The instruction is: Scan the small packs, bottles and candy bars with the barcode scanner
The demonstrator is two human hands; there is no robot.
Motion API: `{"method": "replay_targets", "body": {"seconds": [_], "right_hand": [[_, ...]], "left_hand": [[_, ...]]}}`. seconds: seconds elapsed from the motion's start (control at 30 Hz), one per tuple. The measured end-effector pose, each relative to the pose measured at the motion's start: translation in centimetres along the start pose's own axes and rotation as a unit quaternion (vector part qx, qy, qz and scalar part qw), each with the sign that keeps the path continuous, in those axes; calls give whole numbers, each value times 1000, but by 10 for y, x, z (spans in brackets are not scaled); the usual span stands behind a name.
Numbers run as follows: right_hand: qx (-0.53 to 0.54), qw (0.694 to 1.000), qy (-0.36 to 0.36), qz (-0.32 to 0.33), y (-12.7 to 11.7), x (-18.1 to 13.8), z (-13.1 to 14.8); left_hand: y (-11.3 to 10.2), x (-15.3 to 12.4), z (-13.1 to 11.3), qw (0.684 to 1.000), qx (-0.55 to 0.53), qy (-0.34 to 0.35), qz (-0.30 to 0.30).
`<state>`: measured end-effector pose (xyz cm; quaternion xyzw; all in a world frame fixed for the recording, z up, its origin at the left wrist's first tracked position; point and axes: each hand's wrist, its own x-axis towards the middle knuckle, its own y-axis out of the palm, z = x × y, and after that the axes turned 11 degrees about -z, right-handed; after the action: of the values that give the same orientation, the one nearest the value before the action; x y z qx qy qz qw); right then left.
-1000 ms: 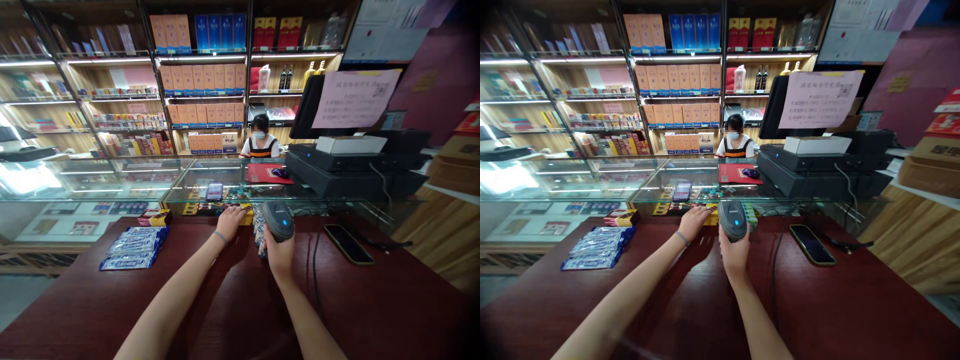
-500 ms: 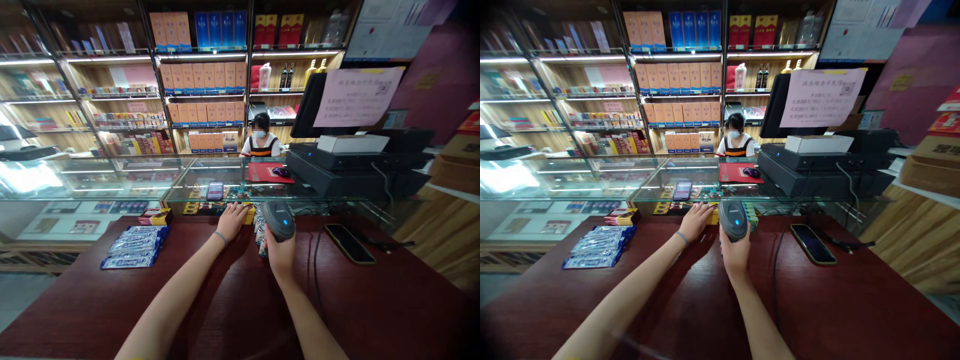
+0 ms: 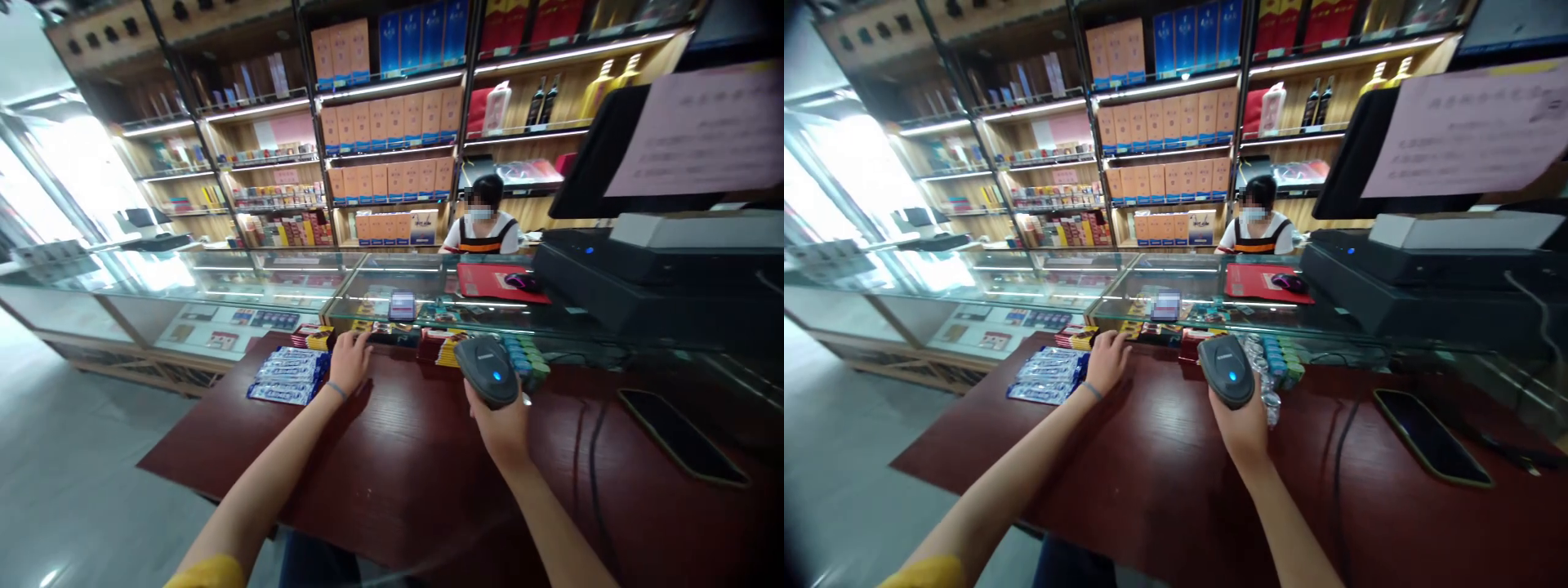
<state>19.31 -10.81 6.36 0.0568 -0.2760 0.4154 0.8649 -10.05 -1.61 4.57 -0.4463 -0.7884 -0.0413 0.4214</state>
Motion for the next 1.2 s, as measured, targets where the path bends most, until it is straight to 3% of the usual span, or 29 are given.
{"method": "replay_targets", "body": {"seconds": [0.17, 0.33, 0.47, 0.63, 0.9, 0.97, 1.03, 1.13, 1.2], "right_hand": [[4, 998, -25, 50, 9, -17, -1], [-30, 995, -46, 86, 15, -29, -5], [-52, 992, -50, 104, 18, -31, -13], [-62, 990, -42, 119, 20, -31, -21], [-65, 990, -32, 121, 20, -32, -14], [-60, 991, -28, 117, 20, -32, -13], [-51, 992, -26, 114, 21, -31, -13], [-39, 993, -24, 110, 21, -30, -14], [-43, 993, -22, 109, 20, -30, -14]], "left_hand": [[-59, 19, 61, 986, 160, 50, 14], [-91, 37, 103, 955, 287, 36, 67], [-92, 48, 122, 919, 373, 3, 127], [-86, 59, 128, 910, 353, 25, 216], [-89, 63, 115, 923, 317, 35, 215], [-89, 59, 111, 936, 294, 32, 192], [-88, 55, 107, 960, 247, 18, 132], [-81, 49, 97, 988, 138, -32, -56], [-71, 48, 85, 973, 58, -83, -208]]}}
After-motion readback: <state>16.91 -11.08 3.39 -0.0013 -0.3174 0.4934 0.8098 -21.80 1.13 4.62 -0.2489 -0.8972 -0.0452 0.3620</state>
